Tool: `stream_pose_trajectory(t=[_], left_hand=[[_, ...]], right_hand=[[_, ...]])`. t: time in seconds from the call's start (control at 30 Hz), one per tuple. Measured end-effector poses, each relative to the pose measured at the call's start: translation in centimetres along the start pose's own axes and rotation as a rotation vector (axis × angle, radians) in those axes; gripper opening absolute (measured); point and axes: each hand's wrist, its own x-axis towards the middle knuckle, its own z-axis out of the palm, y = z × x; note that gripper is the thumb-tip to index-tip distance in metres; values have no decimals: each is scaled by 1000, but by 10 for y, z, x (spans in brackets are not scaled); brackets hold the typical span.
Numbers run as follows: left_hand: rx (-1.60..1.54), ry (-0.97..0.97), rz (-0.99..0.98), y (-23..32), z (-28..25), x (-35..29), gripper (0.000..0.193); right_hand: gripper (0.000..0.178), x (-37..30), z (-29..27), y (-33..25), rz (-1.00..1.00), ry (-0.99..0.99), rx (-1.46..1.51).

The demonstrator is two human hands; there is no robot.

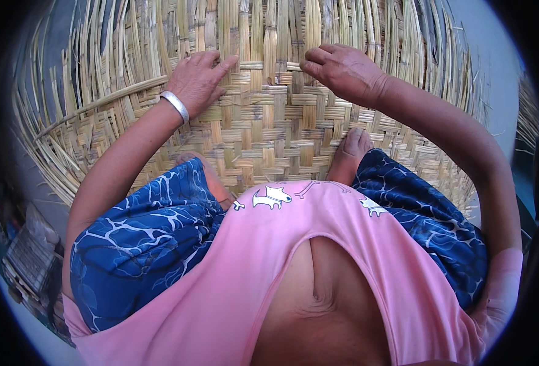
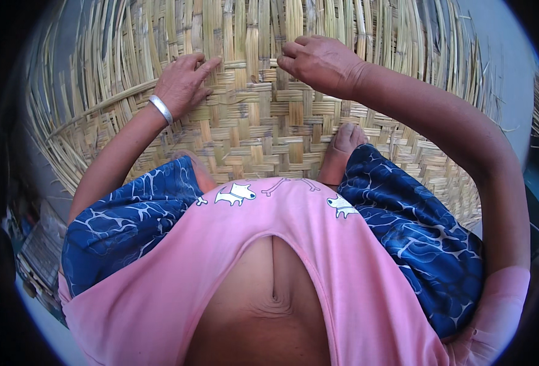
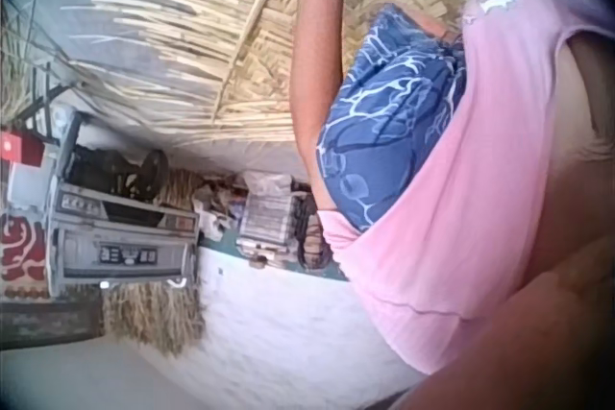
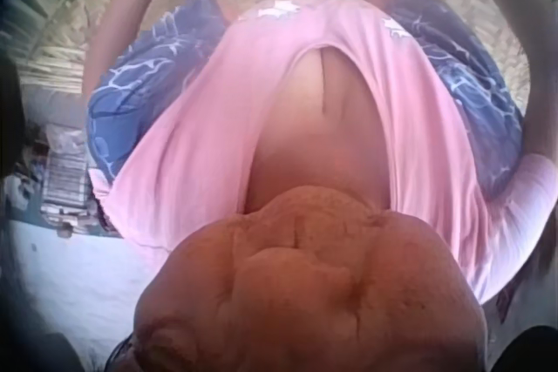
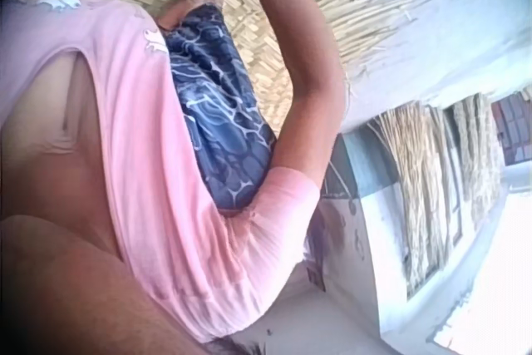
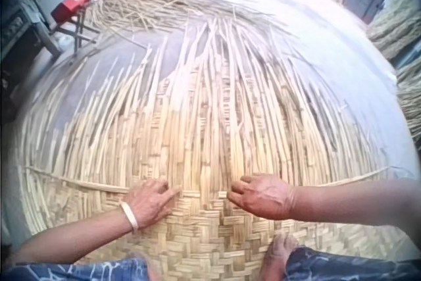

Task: The person weaves a large circular basket using thin strips of dried palm leaves. They sit on the floor and interlace the strips by hand, working on the basket's base and gradually building up the sides.

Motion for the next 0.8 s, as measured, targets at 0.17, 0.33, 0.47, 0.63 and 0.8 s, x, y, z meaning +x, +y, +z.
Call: stream_pose_trajectory(t=[0.17,0.33,0.47,0.63,0.8], left_hand=[[26,-208,13,6,-12,21,60],[73,-280,72,5,-16,25,61],[62,-317,97,-2,-14,27,62],[-167,-553,-13,-5,-24,40,59],[-84,-615,109,9,-25,28,49]], right_hand=[[45,23,19,2,-21,-90,97],[40,33,26,7,-37,-123,205],[29,36,30,10,3,-68,328],[28,40,24,11,-22,-106,369],[28,46,20,11,0,-166,368]])
